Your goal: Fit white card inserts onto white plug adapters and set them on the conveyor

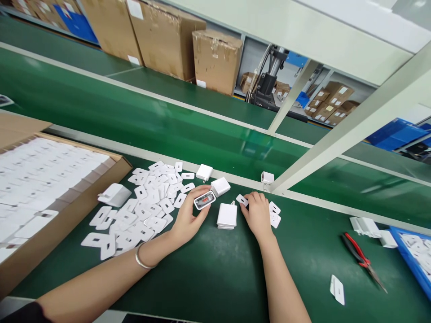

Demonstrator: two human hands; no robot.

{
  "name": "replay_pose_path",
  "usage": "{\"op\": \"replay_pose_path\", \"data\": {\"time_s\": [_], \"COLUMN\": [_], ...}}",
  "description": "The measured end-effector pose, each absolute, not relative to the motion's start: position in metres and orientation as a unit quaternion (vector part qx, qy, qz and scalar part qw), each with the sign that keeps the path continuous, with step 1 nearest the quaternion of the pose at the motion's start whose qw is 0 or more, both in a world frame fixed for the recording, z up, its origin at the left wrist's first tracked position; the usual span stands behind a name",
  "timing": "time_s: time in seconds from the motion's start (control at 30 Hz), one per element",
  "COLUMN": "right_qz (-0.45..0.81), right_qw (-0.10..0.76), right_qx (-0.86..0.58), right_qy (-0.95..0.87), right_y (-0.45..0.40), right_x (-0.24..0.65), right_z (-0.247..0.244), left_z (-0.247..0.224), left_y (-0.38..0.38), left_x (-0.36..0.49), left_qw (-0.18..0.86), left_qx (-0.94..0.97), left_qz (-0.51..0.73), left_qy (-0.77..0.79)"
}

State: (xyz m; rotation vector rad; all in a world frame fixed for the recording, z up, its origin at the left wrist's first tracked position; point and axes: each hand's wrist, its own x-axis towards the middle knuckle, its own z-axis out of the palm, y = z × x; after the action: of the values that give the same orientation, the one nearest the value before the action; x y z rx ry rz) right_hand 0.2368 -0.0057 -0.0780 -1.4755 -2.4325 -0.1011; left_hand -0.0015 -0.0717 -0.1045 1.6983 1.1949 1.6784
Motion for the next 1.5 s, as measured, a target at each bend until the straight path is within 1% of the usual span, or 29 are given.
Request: {"op": "replay_pose_path", "data": {"time_s": [0.07, 0.1, 0.23, 0.27, 0.3, 0.4, 0.5, 0.7, 0.83, 0.97, 1.07, 1.13, 1.23, 1.37, 1.5], "right_qz": [-0.007, 0.014, 0.098, 0.099, 0.091, 0.021, -0.033, -0.061, -0.018, 0.085, 0.137, 0.149, 0.115, 0.056, 0.037], "right_qw": [0.18, 0.218, 0.439, 0.47, 0.481, 0.467, 0.44, 0.408, 0.393, 0.356, 0.329, 0.333, 0.372, 0.407, 0.422], "right_qx": [-0.522, -0.523, -0.474, -0.446, -0.415, -0.343, -0.314, -0.296, -0.316, -0.362, -0.342, -0.325, -0.326, -0.346, -0.344], "right_qy": [-0.834, -0.824, -0.757, -0.755, -0.767, -0.815, -0.841, -0.861, -0.863, -0.858, -0.87, -0.872, -0.862, -0.843, -0.838], "right_y": [-0.007, -0.009, -0.032, -0.04, -0.048, -0.068, -0.077, -0.078, -0.079, -0.078, -0.076, -0.075, -0.073, -0.07, -0.07], "right_x": [0.233, 0.231, 0.212, 0.205, 0.198, 0.178, 0.167, 0.163, 0.167, 0.172, 0.173, 0.174, 0.175, 0.176, 0.175], "right_z": [-0.078, -0.075, -0.057, -0.051, -0.047, -0.039, -0.038, -0.042, -0.041, -0.038, -0.037, -0.038, -0.042, -0.047, -0.046], "left_z": [-0.105, -0.105, -0.102, -0.101, -0.099, -0.095, -0.093, -0.091, -0.091, -0.093, -0.094, -0.093, -0.092, -0.091, -0.091], "left_y": [-0.072, -0.073, -0.077, -0.078, -0.08, -0.082, -0.082, -0.082, -0.084, -0.088, -0.089, -0.089, -0.09, -0.09, -0.086], "left_x": [-0.002, -0.002, -0.003, -0.004, -0.004, -0.007, -0.007, -0.005, -0.004, -0.004, -0.005, -0.005, -0.005, -0.003, -0.004], "left_qw": [0.229, 0.227, 0.232, 0.244, 0.257, 0.285, 0.274, 0.243, 0.225, 0.133, 0.077, 0.062, 0.053, 0.1, 0.122], "left_qx": [0.621, 0.622, 0.629, 0.634, 0.639, 0.657, 0.67, 0.681, 0.676, 0.697, 0.711, 0.719, 0.728, 0.726, 0.74], "left_qz": [0.605, 0.604, 0.62, 0.623, 0.624, 0.62, 0.612, 0.609, 0.613, 0.629, 0.633, 0.624, 0.593, 0.553, 0.549], "left_qy": [0.442, 0.444, 0.408, 0.389, 0.369, 0.321, 0.318, 0.325, 0.341, 0.317, 0.298, 0.299, 0.341, 0.397, 0.37]}}
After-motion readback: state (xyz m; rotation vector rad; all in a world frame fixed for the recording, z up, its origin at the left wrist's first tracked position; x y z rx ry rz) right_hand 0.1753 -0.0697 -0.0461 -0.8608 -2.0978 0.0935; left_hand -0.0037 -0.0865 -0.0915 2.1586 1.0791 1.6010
